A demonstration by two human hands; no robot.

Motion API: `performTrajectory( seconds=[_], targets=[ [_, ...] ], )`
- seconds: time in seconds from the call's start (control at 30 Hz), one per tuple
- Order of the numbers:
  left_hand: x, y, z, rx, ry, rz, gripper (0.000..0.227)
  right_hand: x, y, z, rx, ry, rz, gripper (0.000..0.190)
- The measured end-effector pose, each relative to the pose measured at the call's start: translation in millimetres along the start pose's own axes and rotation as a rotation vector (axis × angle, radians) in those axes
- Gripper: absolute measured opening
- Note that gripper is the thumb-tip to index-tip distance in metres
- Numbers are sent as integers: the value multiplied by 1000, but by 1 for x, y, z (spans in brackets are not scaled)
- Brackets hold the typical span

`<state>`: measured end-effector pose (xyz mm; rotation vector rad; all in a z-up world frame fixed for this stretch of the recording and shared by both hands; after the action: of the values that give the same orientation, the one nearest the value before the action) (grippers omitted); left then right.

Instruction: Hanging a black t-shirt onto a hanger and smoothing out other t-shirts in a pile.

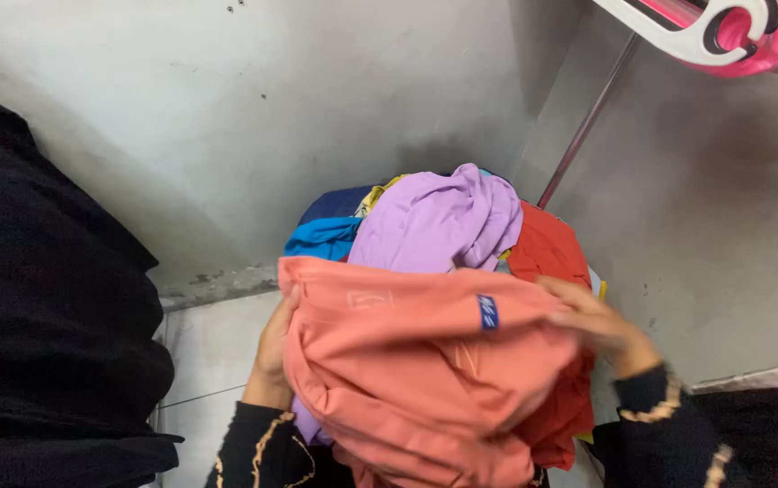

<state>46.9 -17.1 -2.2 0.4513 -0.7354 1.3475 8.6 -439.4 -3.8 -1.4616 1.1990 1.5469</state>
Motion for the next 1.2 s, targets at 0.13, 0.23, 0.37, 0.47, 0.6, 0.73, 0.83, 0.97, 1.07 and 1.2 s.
performTrajectory(
  seconds=[0.13, 0.23, 0.37, 0.47, 0.6, 0.73, 0.83, 0.97, 1.07, 1.2],
  targets=[
    [16, -20, -21, 30, -138, 69, 50, -33, 64, -42, -60, 92, -38, 50],
    [26, -33, -16, -78, -522, 201, 41, -72, 98, -53, -3, 294, -198, 34],
    [56, -60, 37, -132, -1039, 563, 30, -129, 77, -46, 656, 682, -142, 27],
    [32, -106, 33, -50, -1263, 798, 32, -132, 21, -42, 983, 1007, -256, 40],
    [-17, -116, 34, -208, -1447, 1085, 63, -75, -17, -36, 1104, 1188, -186, 34],
    [-78, -58, 21, -722, -1433, 825, 71, -2, -14, -34, 814, 1084, 434, 46],
    [-80, -21, 37, -979, -1376, 318, 66, 34, -23, -32, 671, 959, 484, 54],
    [-69, 12, 38, -1034, -1349, 279, 98, 67, -29, -33, 668, 697, 269, 31],
    [-67, 19, 36, -1025, -1401, 445, 86, 85, -45, -33, 574, 324, 70, 19],
    [-73, 23, 26, -970, -1407, 608, 32, 38, -47, 17, 434, -599, -47, 44]
  ],
)
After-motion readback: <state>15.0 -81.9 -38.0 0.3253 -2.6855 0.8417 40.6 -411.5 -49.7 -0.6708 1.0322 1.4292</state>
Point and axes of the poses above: each hand's wrist, its own y-axis away from the middle knuckle, its own z-axis out of the palm, x = y × z, the point moved 5 cm from there along -y, towards the middle knuckle, and after that the axes turned 13 degrees about z, right-handed, at the moved point
